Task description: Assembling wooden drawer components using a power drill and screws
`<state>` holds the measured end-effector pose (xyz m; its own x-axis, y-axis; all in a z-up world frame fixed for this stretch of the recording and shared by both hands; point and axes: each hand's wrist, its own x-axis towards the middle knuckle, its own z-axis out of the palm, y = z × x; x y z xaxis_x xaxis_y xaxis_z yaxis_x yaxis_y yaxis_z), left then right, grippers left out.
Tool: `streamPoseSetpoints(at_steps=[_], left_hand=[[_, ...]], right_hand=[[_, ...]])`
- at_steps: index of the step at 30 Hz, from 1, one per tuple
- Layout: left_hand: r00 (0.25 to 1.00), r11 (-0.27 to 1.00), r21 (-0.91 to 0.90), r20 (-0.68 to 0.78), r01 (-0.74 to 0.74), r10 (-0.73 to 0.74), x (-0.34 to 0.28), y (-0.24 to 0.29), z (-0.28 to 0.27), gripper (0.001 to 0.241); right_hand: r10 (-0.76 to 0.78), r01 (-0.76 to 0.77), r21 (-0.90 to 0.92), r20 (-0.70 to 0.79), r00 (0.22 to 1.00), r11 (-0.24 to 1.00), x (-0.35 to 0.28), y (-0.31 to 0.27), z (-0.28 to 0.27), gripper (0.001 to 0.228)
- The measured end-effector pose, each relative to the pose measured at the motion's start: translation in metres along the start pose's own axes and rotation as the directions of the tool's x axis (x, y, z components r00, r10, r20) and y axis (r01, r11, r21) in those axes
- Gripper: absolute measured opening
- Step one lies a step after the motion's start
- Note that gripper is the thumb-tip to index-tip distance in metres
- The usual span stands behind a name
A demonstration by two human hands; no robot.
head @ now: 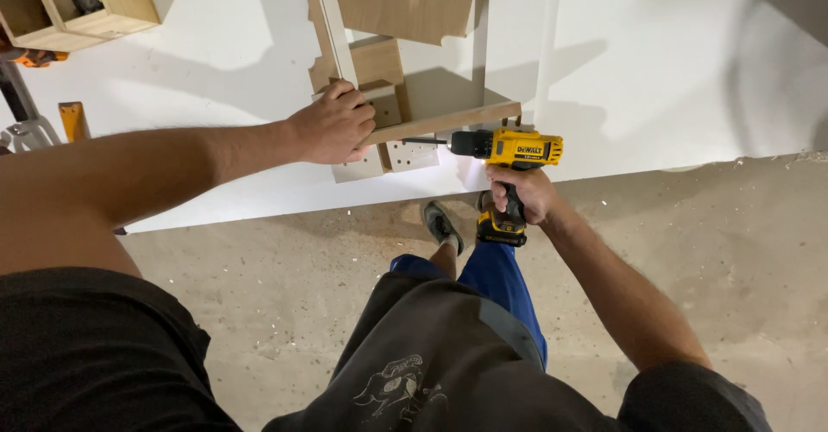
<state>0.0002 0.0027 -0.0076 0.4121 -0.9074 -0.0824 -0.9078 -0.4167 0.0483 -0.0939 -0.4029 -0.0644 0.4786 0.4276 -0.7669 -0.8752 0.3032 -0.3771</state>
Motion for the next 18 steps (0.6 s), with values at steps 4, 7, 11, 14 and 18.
streamPoseSetpoints(at_steps=[4,7,11,14,18], left_hand=[[1.0,1.0,0.003,0.009,0.004,-0.004,0.001,0.001,-0.004,0.031],[1.0,1.0,-0.003,-0.001,0.006,-0.006,0.001,0.0,-0.003,0.031],[1.0,0.999,0.049,-0.007,0.003,-0.003,0.002,-0.001,-0.011,0.031],[0.999,0.996,0.088,-0.025,-0.02,0.023,0.003,0.0,-0.007,0.03],[0.999,0.996,0.094,-0.034,0.004,-0.001,0.003,0.004,-0.016,0.031]], right_hand=[[-0.009,0.008,-0.035,-0.015,1.0,0.999,-0.002,-0.001,0.004,0.02],[-0.025,0.025,-0.027,-0.02,0.999,0.999,-0.004,-0.002,0.007,0.018],[-0.059,0.058,-0.07,-0.014,0.998,0.996,-0.004,-0.006,0.011,0.017],[-0.123,0.123,-0.084,0.001,0.992,0.989,-0.01,-0.001,0.012,0.015],[-0.186,0.182,-0.11,-0.023,0.982,0.977,-0.016,0.013,0.014,0.017]])
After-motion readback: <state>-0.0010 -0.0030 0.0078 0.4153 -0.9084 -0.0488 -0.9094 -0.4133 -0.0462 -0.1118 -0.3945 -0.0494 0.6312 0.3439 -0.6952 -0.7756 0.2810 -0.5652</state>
